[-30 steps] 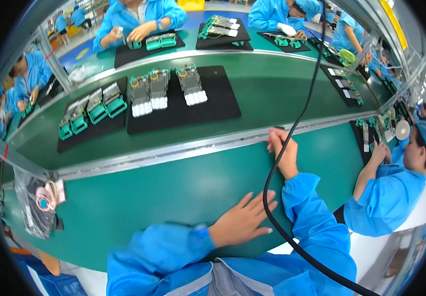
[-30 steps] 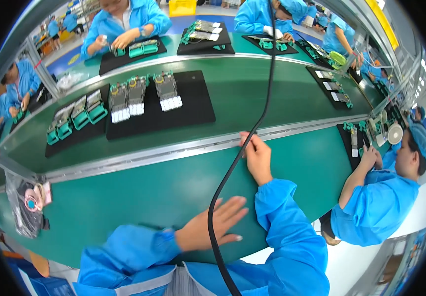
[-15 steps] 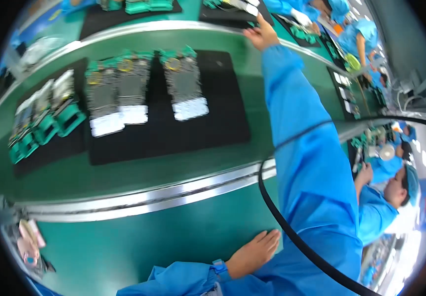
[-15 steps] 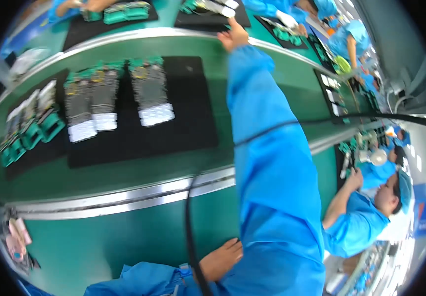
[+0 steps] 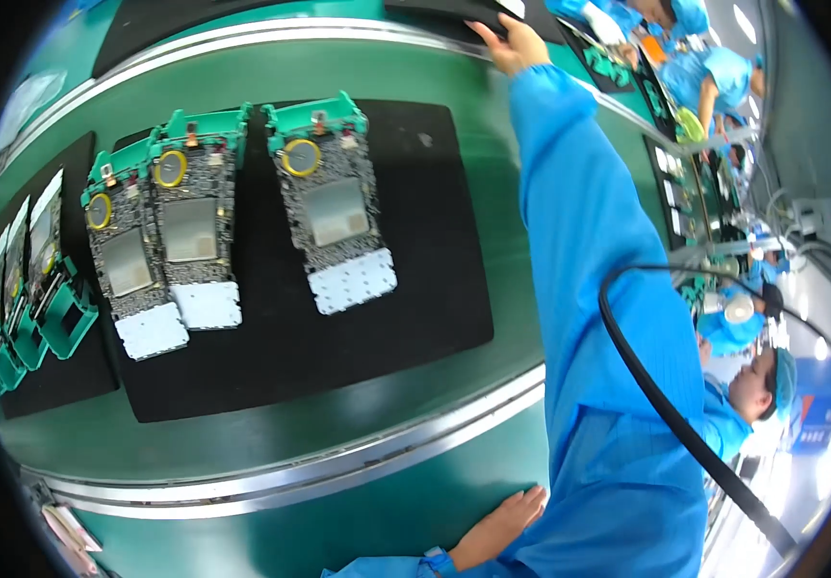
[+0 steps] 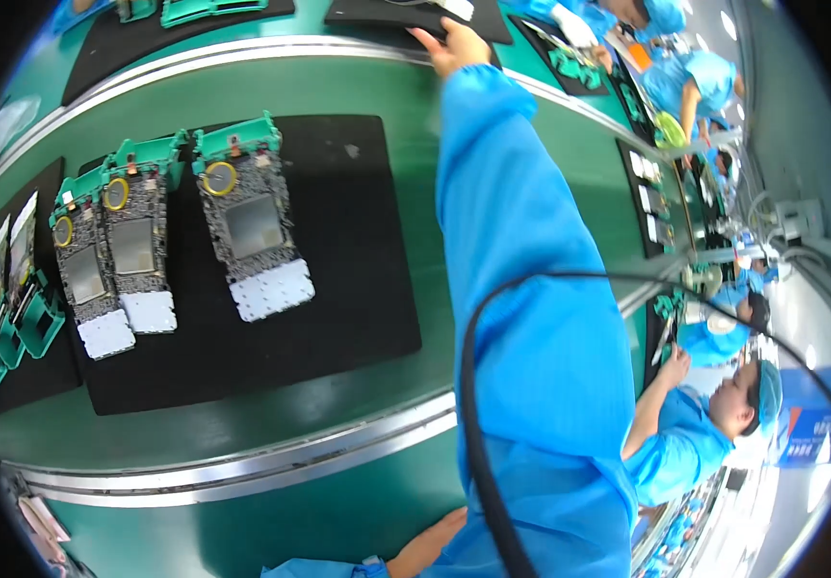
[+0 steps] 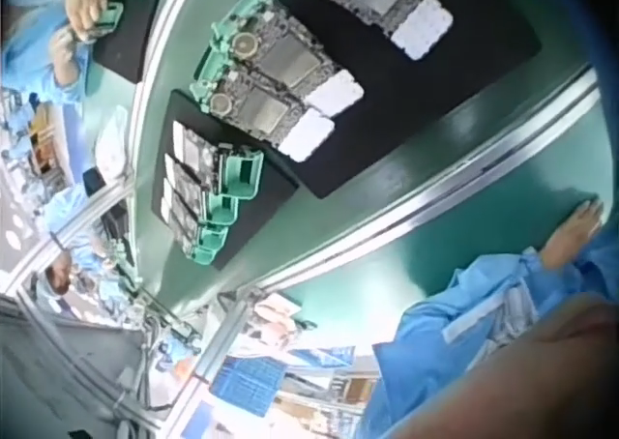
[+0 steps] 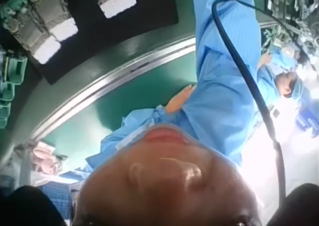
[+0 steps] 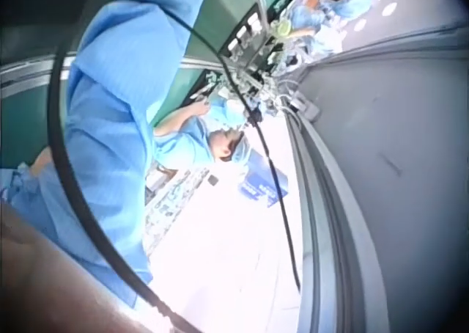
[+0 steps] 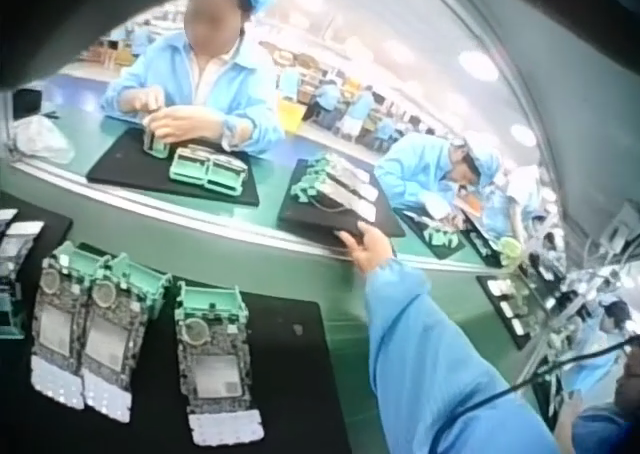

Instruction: The person assembles electronic components, housings, and batteries onto printed circuit boards by hand.

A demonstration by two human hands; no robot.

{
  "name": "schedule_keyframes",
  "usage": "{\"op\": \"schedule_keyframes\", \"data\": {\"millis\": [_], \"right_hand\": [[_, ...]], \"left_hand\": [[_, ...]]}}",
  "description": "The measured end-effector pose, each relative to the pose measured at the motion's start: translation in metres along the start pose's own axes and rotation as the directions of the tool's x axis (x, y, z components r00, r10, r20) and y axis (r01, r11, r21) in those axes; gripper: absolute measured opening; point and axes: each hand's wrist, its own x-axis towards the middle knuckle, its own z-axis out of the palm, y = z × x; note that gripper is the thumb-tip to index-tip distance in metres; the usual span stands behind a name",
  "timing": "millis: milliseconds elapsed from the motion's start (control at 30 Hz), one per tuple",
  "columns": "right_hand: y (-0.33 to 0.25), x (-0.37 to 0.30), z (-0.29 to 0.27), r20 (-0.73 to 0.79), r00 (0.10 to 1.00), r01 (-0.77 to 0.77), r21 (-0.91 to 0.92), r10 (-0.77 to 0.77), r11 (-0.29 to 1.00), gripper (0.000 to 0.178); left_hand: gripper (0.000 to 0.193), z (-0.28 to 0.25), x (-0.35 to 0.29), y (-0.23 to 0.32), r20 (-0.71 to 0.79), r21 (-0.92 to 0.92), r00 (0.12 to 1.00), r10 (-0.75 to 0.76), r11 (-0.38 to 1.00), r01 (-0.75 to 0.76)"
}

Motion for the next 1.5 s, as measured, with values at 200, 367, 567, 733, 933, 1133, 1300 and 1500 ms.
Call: {"op": "schedule_keyframes", "data": {"millis": [200, 367, 567, 733, 933, 1133, 1300, 1500], "right_hand": [[-0.015, -0.051, -0.017, -0.157, 0.969, -0.199, -0.056, 0.188, 0.978, 0.029], [-0.016, -0.102, -0.051, -0.056, 0.998, 0.039, 0.069, -0.035, 0.997, 0.021], [-0.055, -0.223, -0.083, 0.034, 0.966, 0.258, -0.092, -0.256, 0.962, 0.021], [-0.094, -0.377, -0.126, -0.118, 0.961, 0.241, -0.086, -0.250, 0.967, 0.024], [-0.070, -0.593, -0.137, -0.200, 0.962, 0.177, -0.048, -0.184, 0.983, 0.030], [-0.069, -0.898, -0.134, -0.260, 0.962, 0.088, -0.001, -0.085, 0.996, 0.032], [-0.057, -1.059, -0.111, -0.154, 0.985, -0.070, 0.082, 0.082, 0.994, 0.028], [-0.111, -1.110, -0.093, 0.349, 0.514, -0.399, -0.711, 0.784, 0.579, 0.017]], "left_hand": [[0.054, -0.056, -0.006, -0.019, 0.402, -0.893, 0.911, -0.090, 0.179, 0.412], [0.050, -0.037, -0.017, 0.002, 0.242, -0.945, 0.954, -0.177, 0.181, 0.274], [0.038, -0.009, -0.023, 0.050, 0.003, -0.262, 0.997, 0.076, 0.962, -0.073], [0.032, -0.027, -0.016, 0.072, -0.024, -0.487, 0.998, 0.054, 0.871, -0.059], [0.045, 0.011, -0.027, 0.072, -0.076, -0.996, 0.696, -0.714, 0.092, -0.014], [0.035, 0.012, -0.108, 0.214, 0.025, -0.920, 0.589, -0.808, -0.250, -0.303], [0.031, -0.034, -0.186, 0.326, 0.114, -0.926, 0.499, -0.859, -0.274, -0.260], [0.057, -0.103, -0.319, 0.261, -0.232, -0.971, 0.102, -0.967, 0.236, 0.031]]}}
